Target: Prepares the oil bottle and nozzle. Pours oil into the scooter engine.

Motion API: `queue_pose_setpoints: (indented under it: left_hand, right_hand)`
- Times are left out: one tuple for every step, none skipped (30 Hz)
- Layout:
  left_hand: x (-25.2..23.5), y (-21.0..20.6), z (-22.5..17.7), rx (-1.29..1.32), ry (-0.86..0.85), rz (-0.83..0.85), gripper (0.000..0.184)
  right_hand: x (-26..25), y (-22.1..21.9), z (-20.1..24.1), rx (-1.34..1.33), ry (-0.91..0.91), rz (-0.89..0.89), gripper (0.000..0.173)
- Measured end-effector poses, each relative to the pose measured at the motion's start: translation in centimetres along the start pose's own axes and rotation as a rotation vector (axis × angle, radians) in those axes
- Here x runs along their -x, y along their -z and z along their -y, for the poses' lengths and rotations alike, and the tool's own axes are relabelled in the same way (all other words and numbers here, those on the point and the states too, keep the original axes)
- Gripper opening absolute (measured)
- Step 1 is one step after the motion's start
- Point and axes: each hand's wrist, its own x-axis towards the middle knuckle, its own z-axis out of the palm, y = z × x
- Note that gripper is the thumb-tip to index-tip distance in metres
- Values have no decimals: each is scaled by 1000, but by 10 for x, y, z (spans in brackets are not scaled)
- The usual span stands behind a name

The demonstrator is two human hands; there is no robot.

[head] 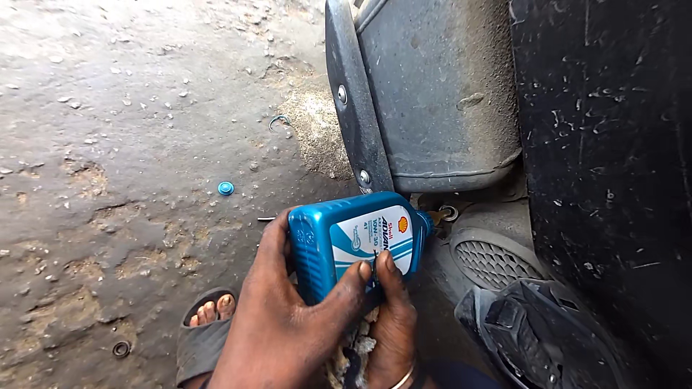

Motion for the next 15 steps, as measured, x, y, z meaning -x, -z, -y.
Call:
queue_pose_setpoints:
  left_hand:
    - [0,0,0,-1,-1,-2,75]
    - [0,0,0,-4,-2,-4,75]
    - [1,0,0,-6,-4,-6,76]
    - [1,0,1,-3,-6,-6,76]
    - [1,0,1,1,-8,-8,76]
    - [1,-1,1,5,-11,-8,76]
    - [1,-1,1,6,-17,-7,75]
    - [1,-1,1,5,-20,-6,75]
    - [1,-1,0,1,-17,-7,75]
    - [2,-1,0,-3,-13,-8,75]
    - [2,-1,0,-5,-8,-9,76]
    - [2,-1,0,-3,-3,-11,76]
    - [1,-1,0,0,0,-12,77]
    - [1,-1,0,3,0,-12,76]
    - [1,-1,0,4,-3,-12,76]
  right_hand:
    - [0,0,0,1,3,-4,44]
    - [0,0,0,1,6,-5,44]
    - [0,0,0,1,7,-2,43]
    - [0,0,0,2,8,3,43]
    - [0,0,0,6,9,10,43]
    - [0,1,0,11,12,12,44]
    - [1,1,0,14,14,5,44]
    - [1,0,0,15,18,-6,45]
    - [1,-1,0,15,19,-12,45]
    - [1,-1,0,13,18,-16,46]
    - [1,-1,0,13,15,-18,46]
    - [1,-1,0,14,11,-11,45]
    - [1,0,0,8,8,-1,45]
    - [1,0,0,3,7,7,44]
    - [0,0,0,1,8,8,43]
